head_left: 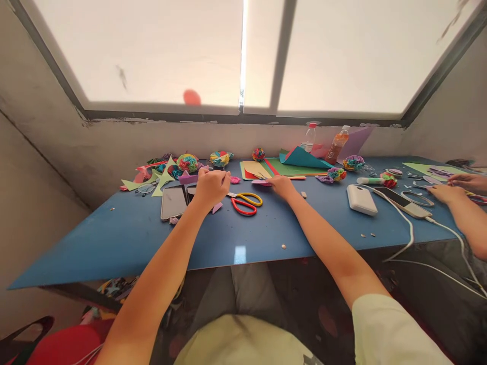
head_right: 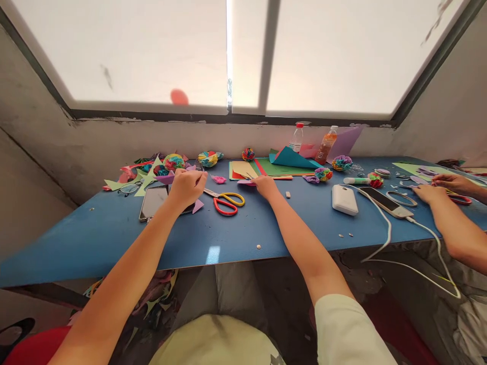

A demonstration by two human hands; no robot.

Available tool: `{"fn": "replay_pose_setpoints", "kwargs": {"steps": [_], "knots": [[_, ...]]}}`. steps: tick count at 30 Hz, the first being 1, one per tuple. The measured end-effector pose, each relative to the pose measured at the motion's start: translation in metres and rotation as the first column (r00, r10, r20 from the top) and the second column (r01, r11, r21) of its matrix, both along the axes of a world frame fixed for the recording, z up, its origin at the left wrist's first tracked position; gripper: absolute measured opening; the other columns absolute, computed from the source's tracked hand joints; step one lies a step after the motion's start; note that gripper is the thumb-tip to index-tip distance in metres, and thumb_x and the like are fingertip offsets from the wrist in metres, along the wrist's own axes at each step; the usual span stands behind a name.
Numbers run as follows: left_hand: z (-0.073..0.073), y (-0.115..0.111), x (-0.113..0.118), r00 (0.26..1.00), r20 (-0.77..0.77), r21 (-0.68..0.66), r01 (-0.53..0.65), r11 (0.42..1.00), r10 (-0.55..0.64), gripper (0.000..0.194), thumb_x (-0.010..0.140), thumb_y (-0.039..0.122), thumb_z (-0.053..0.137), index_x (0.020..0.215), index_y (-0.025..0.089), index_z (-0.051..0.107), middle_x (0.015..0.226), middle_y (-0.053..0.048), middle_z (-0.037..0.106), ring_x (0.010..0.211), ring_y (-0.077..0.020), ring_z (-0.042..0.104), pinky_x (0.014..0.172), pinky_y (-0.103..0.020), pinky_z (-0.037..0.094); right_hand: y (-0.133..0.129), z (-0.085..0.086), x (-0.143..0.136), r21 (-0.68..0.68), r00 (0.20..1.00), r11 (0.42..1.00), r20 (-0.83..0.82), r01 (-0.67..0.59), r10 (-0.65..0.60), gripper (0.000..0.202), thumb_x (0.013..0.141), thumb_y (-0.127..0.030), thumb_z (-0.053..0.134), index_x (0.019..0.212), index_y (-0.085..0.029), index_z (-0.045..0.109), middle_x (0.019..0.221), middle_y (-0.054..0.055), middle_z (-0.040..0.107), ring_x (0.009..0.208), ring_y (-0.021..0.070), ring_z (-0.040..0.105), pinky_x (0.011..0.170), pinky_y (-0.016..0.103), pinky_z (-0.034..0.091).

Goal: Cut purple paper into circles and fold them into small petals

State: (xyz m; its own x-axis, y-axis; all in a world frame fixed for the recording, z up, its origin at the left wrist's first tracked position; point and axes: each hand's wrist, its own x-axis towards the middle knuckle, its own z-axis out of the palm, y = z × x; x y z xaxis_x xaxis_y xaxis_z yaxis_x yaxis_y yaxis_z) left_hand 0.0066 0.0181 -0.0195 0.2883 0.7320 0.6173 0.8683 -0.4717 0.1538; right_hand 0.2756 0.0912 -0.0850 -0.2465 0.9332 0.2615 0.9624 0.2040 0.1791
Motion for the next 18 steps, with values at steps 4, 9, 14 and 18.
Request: {"fn": "replay_pose_setpoints", "kwargs": {"steps": [4, 9, 14, 18], "knots": [[-0.0017, 0.0022, -0.0002, 1.0, -0.004, 0.019, -0.002, 1.0, 0.002, 0.042, 0.09, 0.032, 0.03, 0.055, 0.018, 0.049, 0.059, -0.006, 0.062, 0.058, -0.0169, 0.052, 0.081, -0.038, 0.032, 0.0022, -0.0005, 0.0017, 0.003, 0.999, 0.999, -0.018, 0.039, -0.039, 0.04, 0.085, -0.008, 0.041, 0.113, -0.019, 0.065, 0.103, 0.013, 0.068, 0.097, 0.022, 0.059, 0.082, 0.031, 0.04], [-0.0021, 0.0033, -0.0005, 1.0, -0.007, 0.05, 0.001, 0.999, -0.001, 0.042, 0.09, 0.032, 0.031, 0.055, 0.018, 0.051, 0.06, -0.006, 0.063, 0.058, -0.017, 0.052, 0.079, -0.038, 0.032, 0.0019, 0.0016, 0.0009, 0.01, 0.998, 1.0, -0.056, 0.015, -0.015, 0.038, 0.085, -0.007, 0.04, 0.111, -0.018, 0.067, 0.102, 0.013, 0.068, 0.101, 0.0219, 0.057, 0.083, 0.03, 0.04], [-0.0028, 0.0037, -0.002, 1.0, -0.001, 0.046, 0.01, 0.999, -0.01, 0.042, 0.09, 0.032, 0.031, 0.055, 0.018, 0.049, 0.058, -0.006, 0.063, 0.055, -0.0157, 0.051, 0.08, -0.037, 0.033, 0.0003, 0.0038, -0.0034, 0.005, 0.992, 0.998, -0.113, -0.06, 0.06, 0.038, 0.091, -0.017, 0.039, 0.12, -0.026, 0.062, 0.11, 0.005, 0.066, 0.101, 0.0144, 0.057, 0.083, 0.02, 0.039], [-0.0028, 0.0028, -0.0026, 1.0, 0.013, 0.049, 0.017, 0.999, -0.017, 0.042, 0.09, 0.032, 0.03, 0.054, 0.018, 0.047, 0.057, -0.004, 0.061, 0.055, -0.0153, 0.05, 0.08, -0.037, 0.033, 0.0015, 0.0024, -0.0002, 0.006, 0.992, 1.0, -0.122, -0.023, 0.024, 0.037, 0.092, -0.018, 0.038, 0.12, -0.027, 0.062, 0.107, 0.004, 0.067, 0.099, 0.015, 0.057, 0.078, 0.02, 0.04]]}}
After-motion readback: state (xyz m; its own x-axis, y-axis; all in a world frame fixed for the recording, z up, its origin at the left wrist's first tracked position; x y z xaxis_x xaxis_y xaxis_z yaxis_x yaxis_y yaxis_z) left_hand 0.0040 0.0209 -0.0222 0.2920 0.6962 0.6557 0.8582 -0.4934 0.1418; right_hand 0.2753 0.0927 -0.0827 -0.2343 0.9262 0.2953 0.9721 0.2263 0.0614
